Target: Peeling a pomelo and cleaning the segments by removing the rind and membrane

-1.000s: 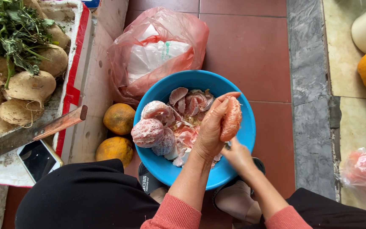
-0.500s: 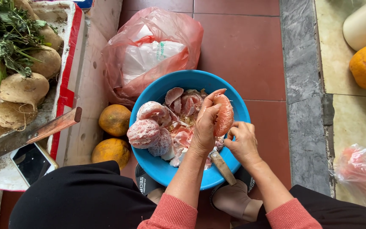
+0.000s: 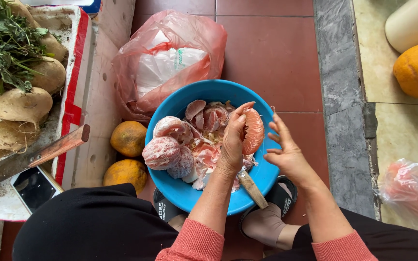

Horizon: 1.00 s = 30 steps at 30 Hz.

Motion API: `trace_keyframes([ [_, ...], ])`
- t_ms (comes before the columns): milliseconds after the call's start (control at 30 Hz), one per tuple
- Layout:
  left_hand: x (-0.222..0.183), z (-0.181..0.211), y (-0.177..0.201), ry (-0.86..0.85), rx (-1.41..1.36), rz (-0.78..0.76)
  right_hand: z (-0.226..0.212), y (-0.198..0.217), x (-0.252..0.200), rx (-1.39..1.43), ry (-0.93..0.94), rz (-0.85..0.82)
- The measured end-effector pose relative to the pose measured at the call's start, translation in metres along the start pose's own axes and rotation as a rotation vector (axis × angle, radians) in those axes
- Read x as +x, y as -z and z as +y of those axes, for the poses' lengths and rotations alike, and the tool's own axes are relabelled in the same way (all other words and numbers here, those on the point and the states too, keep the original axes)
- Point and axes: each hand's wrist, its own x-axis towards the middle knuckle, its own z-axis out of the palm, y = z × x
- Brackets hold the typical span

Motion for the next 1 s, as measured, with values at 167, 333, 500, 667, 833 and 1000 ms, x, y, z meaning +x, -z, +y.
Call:
trace_keyframes([
  [167,-0.002,-0.003,-0.009,-0.029,0.186,-0.027,-0.023,0.007,-0.013,0.581,-0.016,0.039],
  [333,-0.011,-0.009,-0.029,-0.043,0.394,-0.08,-0.028,0.004,-0.025,0.423,0.118,0.133],
  [500,-0.019,-0.008,-0.043,-0.077,0.521,-0.126,-0.014,0.01,-0.028,0.35,0.14,0.162],
  [667,-0.018,-0.022,-0.049,-0.054,0.51,-0.212,-0.01,0.034,-0.042,0.444,0.168,0.19],
  [833,-0.015,-0.047,-0.055,0.077,0.271,-0.29,0.005,0.097,-0.08,0.49,0.163,0.262],
  [1000,-0.016,-0.055,-0.053,0.066,0.299,-0.338,0.024,0.202,-0.156,0.413,0.146,0.511],
])
